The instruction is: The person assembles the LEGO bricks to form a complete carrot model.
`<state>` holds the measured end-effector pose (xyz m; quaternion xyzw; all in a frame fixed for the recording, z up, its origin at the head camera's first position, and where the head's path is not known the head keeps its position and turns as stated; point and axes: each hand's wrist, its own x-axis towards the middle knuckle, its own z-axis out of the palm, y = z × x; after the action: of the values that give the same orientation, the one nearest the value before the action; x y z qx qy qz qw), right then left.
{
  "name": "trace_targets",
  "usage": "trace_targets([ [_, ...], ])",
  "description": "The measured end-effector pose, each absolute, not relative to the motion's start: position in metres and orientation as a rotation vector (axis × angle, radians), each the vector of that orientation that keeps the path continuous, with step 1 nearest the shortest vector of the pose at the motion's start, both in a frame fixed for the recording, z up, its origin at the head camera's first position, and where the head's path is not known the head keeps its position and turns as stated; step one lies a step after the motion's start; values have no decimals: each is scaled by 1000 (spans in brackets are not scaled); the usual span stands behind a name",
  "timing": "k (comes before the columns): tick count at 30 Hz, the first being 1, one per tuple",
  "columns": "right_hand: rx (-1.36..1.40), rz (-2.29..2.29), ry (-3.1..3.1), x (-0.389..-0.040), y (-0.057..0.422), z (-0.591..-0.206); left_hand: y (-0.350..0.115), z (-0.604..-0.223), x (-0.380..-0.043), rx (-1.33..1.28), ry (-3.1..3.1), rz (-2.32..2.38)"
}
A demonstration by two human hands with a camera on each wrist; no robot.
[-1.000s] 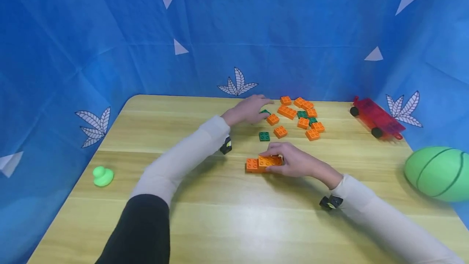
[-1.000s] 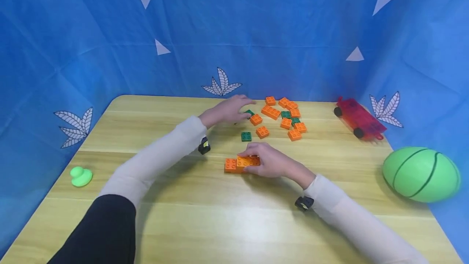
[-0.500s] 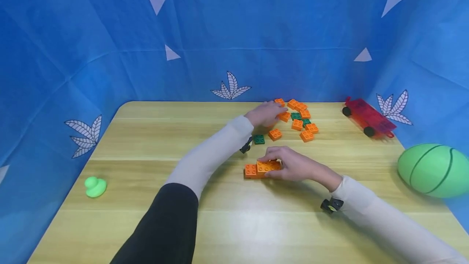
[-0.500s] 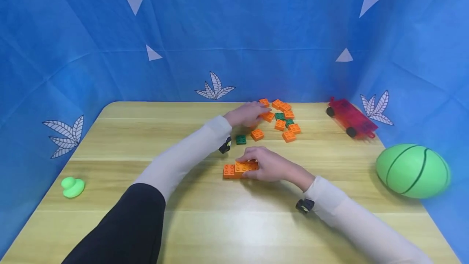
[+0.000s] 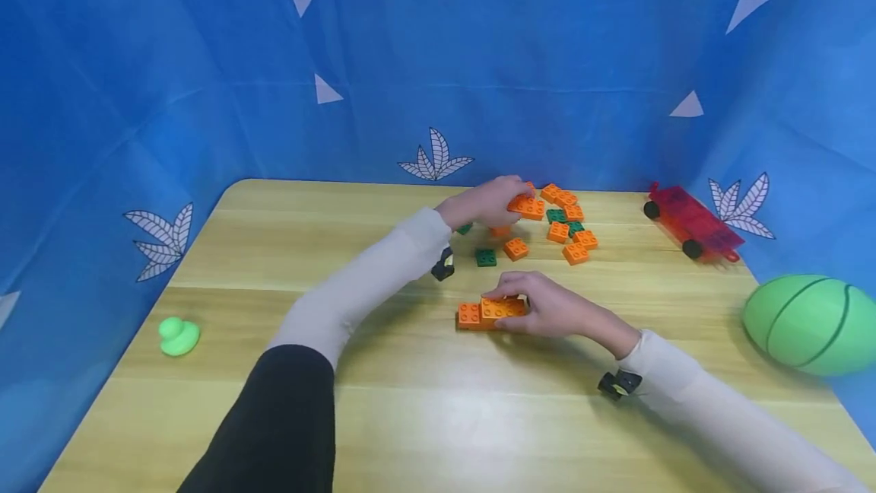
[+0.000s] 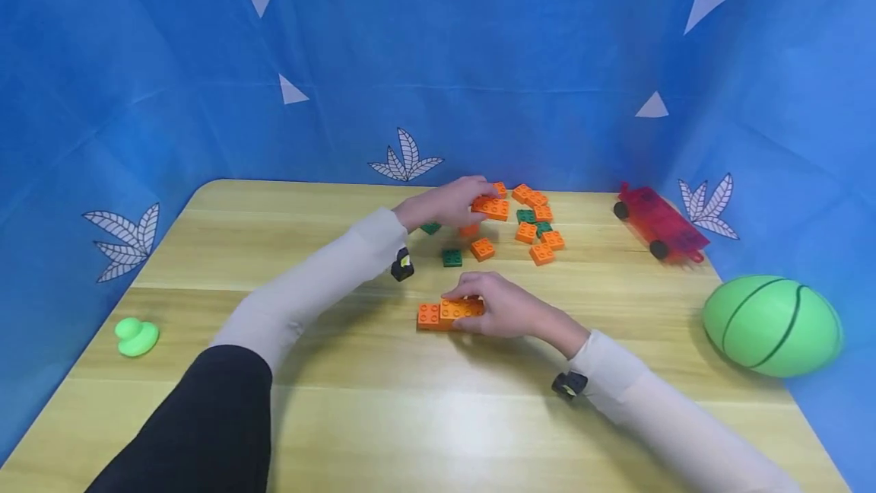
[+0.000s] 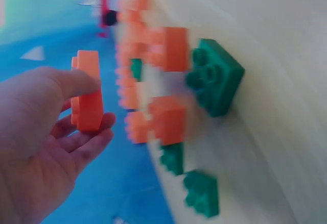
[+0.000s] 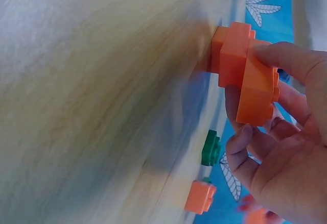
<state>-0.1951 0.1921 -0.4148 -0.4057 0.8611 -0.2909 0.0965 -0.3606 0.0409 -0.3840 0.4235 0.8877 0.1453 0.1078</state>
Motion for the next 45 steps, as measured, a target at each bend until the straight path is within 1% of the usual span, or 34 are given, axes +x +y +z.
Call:
trace_targets([
  [4, -1182, -872, 2563, -195, 191, -416, 7, -363, -340, 1262, 2582, 601],
  [8, -1179, -873, 2579, -197, 187, -417, -35, -361, -313, 1258, 2534, 718],
  [13, -1153, -867, 2614, -199, 180, -419, -85, -378, -276, 1149, 2480, 788],
  [17, -1126, -859, 2636, -199, 178, -420, -110, -394, -250, 1071, 2481, 835],
  [22, -1121, -868, 2649, -201, 175, -421, -117, -405, -227, 1037, 2455, 931],
  [26, -1130, -890, 2640, -203, 172, -423, -115, -412, -218, 1030, 2464, 972],
  [34, -1133, -925, 2607, -205, 168, -425, -109, -425, -212, 1068, 2466, 943],
  [45, -1112, -977, 2564, -208, 167, -426, -104, -428, -208, 1034, 2497, 933],
])
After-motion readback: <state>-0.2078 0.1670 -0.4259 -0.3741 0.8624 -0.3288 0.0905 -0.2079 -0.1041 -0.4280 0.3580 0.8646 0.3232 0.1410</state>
